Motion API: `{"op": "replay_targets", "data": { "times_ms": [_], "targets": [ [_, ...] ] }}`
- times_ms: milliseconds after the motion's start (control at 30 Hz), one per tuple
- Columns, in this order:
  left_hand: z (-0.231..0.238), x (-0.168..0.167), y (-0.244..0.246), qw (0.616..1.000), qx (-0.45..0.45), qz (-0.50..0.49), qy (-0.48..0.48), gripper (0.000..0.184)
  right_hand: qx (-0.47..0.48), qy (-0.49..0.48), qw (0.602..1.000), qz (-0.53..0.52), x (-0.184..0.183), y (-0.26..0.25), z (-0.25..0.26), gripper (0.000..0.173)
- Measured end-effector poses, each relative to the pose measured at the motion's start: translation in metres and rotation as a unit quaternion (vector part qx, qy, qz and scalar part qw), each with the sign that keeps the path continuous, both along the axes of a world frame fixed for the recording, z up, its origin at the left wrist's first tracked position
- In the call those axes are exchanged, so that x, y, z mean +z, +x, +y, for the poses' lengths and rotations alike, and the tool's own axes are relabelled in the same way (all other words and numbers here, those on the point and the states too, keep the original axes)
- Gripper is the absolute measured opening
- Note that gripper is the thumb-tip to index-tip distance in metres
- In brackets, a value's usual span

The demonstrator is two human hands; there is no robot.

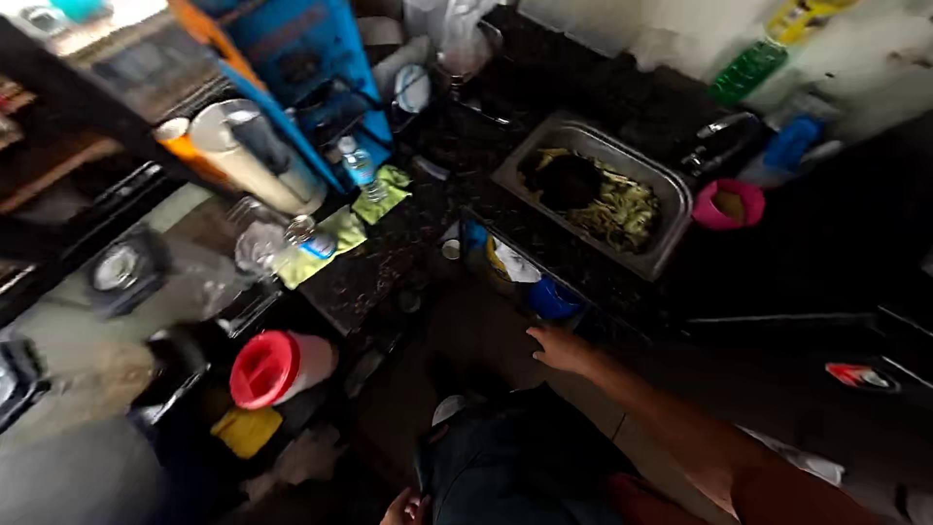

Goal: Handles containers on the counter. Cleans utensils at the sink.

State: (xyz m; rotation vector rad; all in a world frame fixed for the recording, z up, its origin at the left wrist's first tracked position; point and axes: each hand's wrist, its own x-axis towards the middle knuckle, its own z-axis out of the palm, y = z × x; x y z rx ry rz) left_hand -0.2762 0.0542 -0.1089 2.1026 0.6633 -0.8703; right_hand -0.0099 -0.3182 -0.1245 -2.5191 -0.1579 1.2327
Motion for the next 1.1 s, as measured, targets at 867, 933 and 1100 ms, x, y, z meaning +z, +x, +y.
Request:
{"op": "replay_targets", "data": {
  "times_ms": [867, 933, 1100],
  "targets": [
    [-0.095, -0.016, 0.405, 0.900, -0.319, -0.288, -0.073, 0.042, -0.552, 0.076, 0.771, -0.307, 0.069, 0.125, -0.191, 0.037],
    [-0.117, -0.014, 0.423, 0.905, -0.299, -0.295, -0.064, 0.041, -0.540, 0.064, 0.776, -0.321, 0.065, 0.186, -0.249, 0.042],
    [-0.184, 0.029, 0.462, 0.907, -0.239, -0.344, -0.046, 0.042, -0.508, -0.047, 0.789, -0.342, 0.042, 0.317, -0.348, 0.064]
  ]
}}
